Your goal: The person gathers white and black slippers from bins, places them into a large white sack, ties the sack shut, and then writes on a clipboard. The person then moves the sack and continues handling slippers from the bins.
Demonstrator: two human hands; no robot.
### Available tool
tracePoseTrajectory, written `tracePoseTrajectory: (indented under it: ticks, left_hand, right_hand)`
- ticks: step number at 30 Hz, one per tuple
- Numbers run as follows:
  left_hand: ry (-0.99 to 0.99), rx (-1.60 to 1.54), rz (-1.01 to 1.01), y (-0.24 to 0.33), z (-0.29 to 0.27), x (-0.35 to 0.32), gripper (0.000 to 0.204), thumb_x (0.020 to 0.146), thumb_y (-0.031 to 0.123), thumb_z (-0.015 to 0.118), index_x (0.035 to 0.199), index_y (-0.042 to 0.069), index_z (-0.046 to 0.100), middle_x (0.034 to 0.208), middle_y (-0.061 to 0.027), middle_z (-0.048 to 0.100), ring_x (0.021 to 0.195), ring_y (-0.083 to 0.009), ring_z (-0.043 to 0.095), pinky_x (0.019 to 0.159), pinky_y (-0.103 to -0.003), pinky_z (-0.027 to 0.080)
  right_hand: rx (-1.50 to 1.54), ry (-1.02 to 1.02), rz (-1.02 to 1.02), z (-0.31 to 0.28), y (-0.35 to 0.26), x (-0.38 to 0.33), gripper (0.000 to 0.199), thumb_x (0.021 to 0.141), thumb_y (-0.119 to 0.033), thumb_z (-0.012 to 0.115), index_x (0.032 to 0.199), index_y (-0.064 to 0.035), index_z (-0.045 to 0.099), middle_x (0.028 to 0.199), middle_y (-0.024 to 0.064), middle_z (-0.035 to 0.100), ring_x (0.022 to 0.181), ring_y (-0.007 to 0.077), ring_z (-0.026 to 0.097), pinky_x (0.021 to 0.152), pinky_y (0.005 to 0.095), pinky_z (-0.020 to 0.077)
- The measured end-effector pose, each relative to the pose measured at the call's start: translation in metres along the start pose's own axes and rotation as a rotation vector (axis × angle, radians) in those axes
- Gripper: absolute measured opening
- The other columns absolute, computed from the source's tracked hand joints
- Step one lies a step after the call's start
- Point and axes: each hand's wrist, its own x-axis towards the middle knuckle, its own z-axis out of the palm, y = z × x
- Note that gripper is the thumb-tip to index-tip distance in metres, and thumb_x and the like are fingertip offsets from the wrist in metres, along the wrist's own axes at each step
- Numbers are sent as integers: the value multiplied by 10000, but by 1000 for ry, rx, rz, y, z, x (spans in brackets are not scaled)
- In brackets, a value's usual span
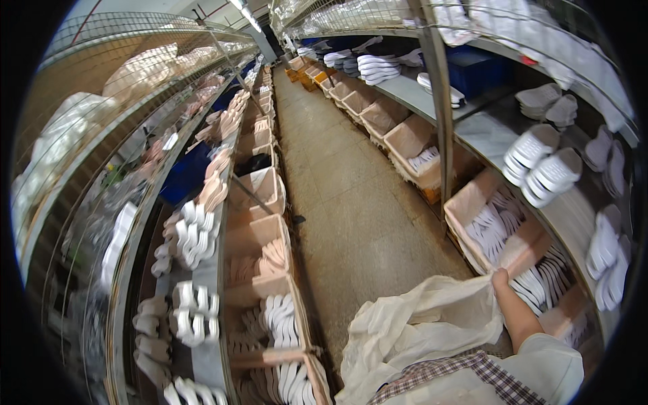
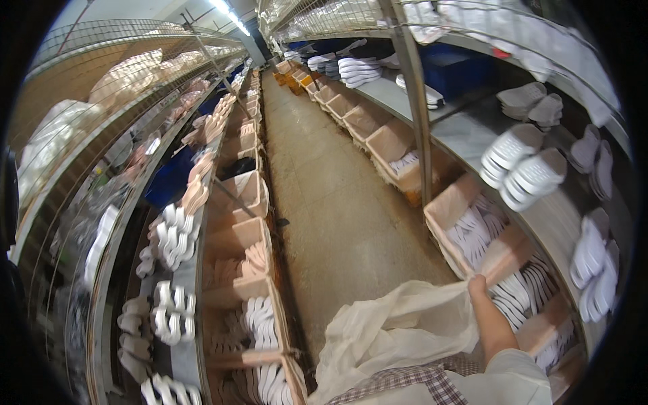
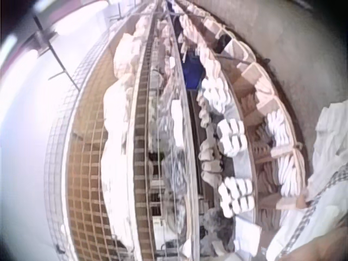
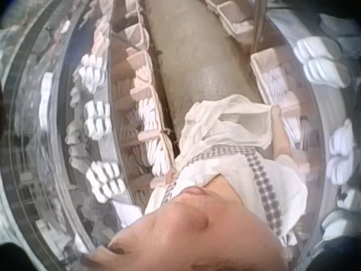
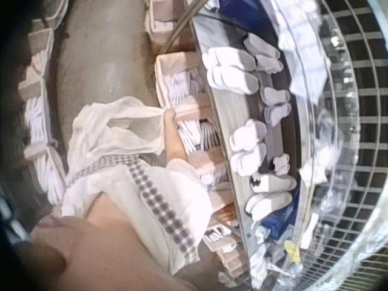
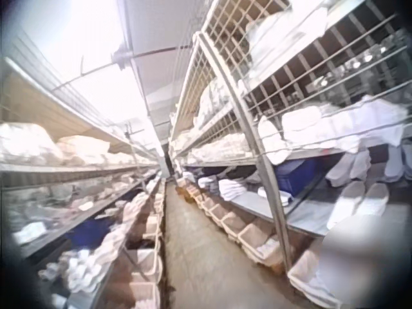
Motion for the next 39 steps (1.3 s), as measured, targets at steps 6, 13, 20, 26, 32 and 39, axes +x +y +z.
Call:
tracePoseTrajectory:
  ticks: [6,13,20,26,32,39]
  left_hand:
    - [54,2,61,206,35,156,226,822,101,514,1043,68,549,837,-77,571,660,-209,524,538,-345,413]
    - [-9,-519,459,548,59,317,163,816,73,500,963,113,559,719,-30,538,504,-158,469,394,-310,354]
    - [45,-655,504,828,103,395,308,811,52,519,1109,-16,557,976,-109,621,835,-236,601,711,-374,495]
    - [164,-72,55,973,82,424,399,859,143,492,1231,0,504,1083,-153,601,944,-293,580,798,-406,474]
    - [61,-190,30,1155,118,537,423,875,191,479,1257,8,483,1150,-159,573,1014,-311,559,851,-433,460]
    - [-210,-738,146,1440,146,700,454,894,246,463,1287,17,460,1228,-167,540,1096,-333,534,912,-466,443]
  right_hand:
    - [-88,-424,-15,120,-212,49,503,784,-349,548,1090,48,583,1044,231,617,954,340,599,858,402,454]
    - [-990,-1133,-116,232,-307,130,467,730,-346,581,1037,-1,648,1098,245,605,1037,345,586,881,405,457]
    - [-1002,-1064,6,426,-358,285,475,724,-323,592,1068,3,634,1099,231,612,1037,334,588,862,400,459]
    - [-725,-786,-225,605,-605,449,486,719,-302,601,1093,7,621,1100,220,619,1037,325,590,846,395,460]
    - [138,-766,-17,784,-885,528,264,778,-83,521,1000,-3,638,886,112,651,827,243,627,717,372,485]
    - [738,-694,467,940,-1116,600,337,761,-98,484,1055,30,587,956,182,616,860,313,620,778,459,512]
